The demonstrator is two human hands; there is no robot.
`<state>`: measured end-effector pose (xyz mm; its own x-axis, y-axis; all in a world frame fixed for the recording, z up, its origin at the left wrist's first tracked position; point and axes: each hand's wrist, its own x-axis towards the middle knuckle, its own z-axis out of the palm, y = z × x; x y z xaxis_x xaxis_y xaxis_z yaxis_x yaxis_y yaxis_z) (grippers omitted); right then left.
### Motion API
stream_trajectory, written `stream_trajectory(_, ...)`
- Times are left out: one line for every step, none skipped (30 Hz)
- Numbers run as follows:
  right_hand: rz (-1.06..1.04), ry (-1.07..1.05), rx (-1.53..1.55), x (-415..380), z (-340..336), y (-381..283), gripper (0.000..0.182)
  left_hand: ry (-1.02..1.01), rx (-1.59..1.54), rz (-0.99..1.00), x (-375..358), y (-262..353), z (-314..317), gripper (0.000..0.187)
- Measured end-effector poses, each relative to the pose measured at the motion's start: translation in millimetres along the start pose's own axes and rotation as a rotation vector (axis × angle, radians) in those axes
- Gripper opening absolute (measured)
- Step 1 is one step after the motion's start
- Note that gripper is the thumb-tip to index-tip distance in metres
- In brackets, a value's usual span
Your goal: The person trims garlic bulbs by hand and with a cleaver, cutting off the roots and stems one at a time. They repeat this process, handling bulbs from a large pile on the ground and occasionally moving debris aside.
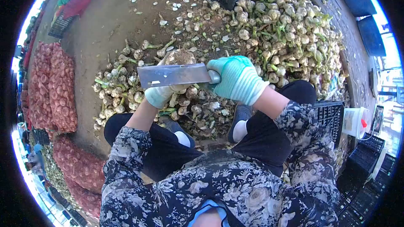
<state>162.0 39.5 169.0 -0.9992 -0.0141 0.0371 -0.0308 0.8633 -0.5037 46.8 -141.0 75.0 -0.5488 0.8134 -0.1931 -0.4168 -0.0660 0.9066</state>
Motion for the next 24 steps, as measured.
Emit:
stream_trajectory(0.005,-0.044,-0.009,2.3,-0.7,0.9,0.026,-0.019,0.155,0.116,-4.1,2.3,3.1,0.089)
stream_trajectory(0.011,-0.095,0.027,3.0,-2.6,-0.3,0.025,-0.021,0.309,0.235,-8.4,4.6,6.3,0.077)
stream_trajectory(-0.002,-0.109,0.022,2.1,0.1,0.4,0.024,-0.096,-0.088,0.098,-7.2,3.8,4.7,0.069)
stream_trajectory(-0.016,-0.120,0.016,1.4,4.2,1.8,0.022,-0.169,-0.482,-0.041,-3.4,3.8,1.3,0.062)
stream_trajectory(-0.030,-0.129,0.009,1.6,7.3,3.5,0.021,-0.239,-0.875,-0.181,-0.6,8.3,1.1,0.055)
stream_trajectory(-0.055,-0.112,0.008,0.9,10.4,3.4,0.019,-0.039,-0.878,-0.321,-3.1,13.4,2.1,0.042)
stream_trajectory(-0.055,-0.104,0.015,0.7,14.2,4.8,0.020,0.077,-0.636,-0.234,-9.2,17.2,9.0,0.042)
stream_trajectory(-0.056,-0.093,0.021,1.8,18.6,7.1,0.020,0.189,-0.389,-0.145,-16.9,20.5,17.9,0.041)
stream_trajectory(-0.056,-0.078,0.029,3.6,23.5,8.8,0.021,0.221,-0.287,-0.062,-16.8,20.3,18.2,0.045)
stream_trajectory(-0.099,0.009,0.063,6.0,28.6,9.8,0.023,0.260,-0.182,0.017,-16.6,20.0,18.4,0.050)
stream_trajectory(-0.097,0.019,0.069,9.5,33.1,13.2,0.022,0.214,-0.050,0.096,-15.1,19.8,15.5,0.055)
stream_trajectory(-0.094,0.023,0.078,12.6,38.5,17.0,0.022,0.170,0.082,0.170,-16.7,19.7,11.6,0.060)
stream_trajectory(-0.094,0.029,0.089,14.9,44.1,19.3,0.022,0.127,0.215,0.244,-18.7,20.5,5.2,0.065)
stream_trajectory(-0.106,0.081,0.103,17.0,49.0,20.5,0.020,0.042,0.465,0.411,-13.7,3.7,-18.4,0.079)
stream_trajectory(-0.091,0.085,0.107,20.3,55.6,22.5,0.020,0.064,0.420,0.342,-12.1,-4.3,-24.7,0.081)
stream_trajectory(-0.074,0.087,0.108,23.0,62.5,25.3,0.020,0.085,0.372,0.274,-11.6,-10.6,-27.1,0.083)
stream_trajectory(-0.056,0.096,0.105,26.2,66.3,28.6,0.020,0.100,0.324,0.210,-8.5,-17.5,-29.4,0.085)
stream_trajectory(-0.072,0.102,0.122,28.2,68.4,29.8,0.020,0.100,0.240,0.160,-7.3,-21.9,-31.9,0.087)
stream_trajectory(-0.081,0.115,0.135,27.3,72.4,31.3,0.019,0.104,0.156,0.111,-6.1,-26.3,-34.3,0.089)
stream_trajectory(-0.094,0.128,0.145,27.1,76.0,33.7,0.019,0.094,0.282,0.160,-6.2,-21.5,-31.9,0.089)
stream_trajectory(-0.107,0.139,0.157,26.8,77.8,34.9,0.018,0.089,0.312,0.254,-10.8,-9.4,-21.1,0.082)
stream_trajectory(-0.108,0.150,0.169,25.5,78.3,34.3,0.018,0.087,0.343,0.347,-15.3,2.7,-10.2,0.075)
stream_trajectory(-0.120,0.163,0.172,25.0,78.6,34.9,0.018,0.086,0.286,0.287,-15.7,8.1,-6.3,0.067)
stream_trajectory(-0.131,0.175,0.174,24.2,78.8,36.2,0.017,0.084,0.228,0.228,-15.5,10.7,-3.4,0.059)
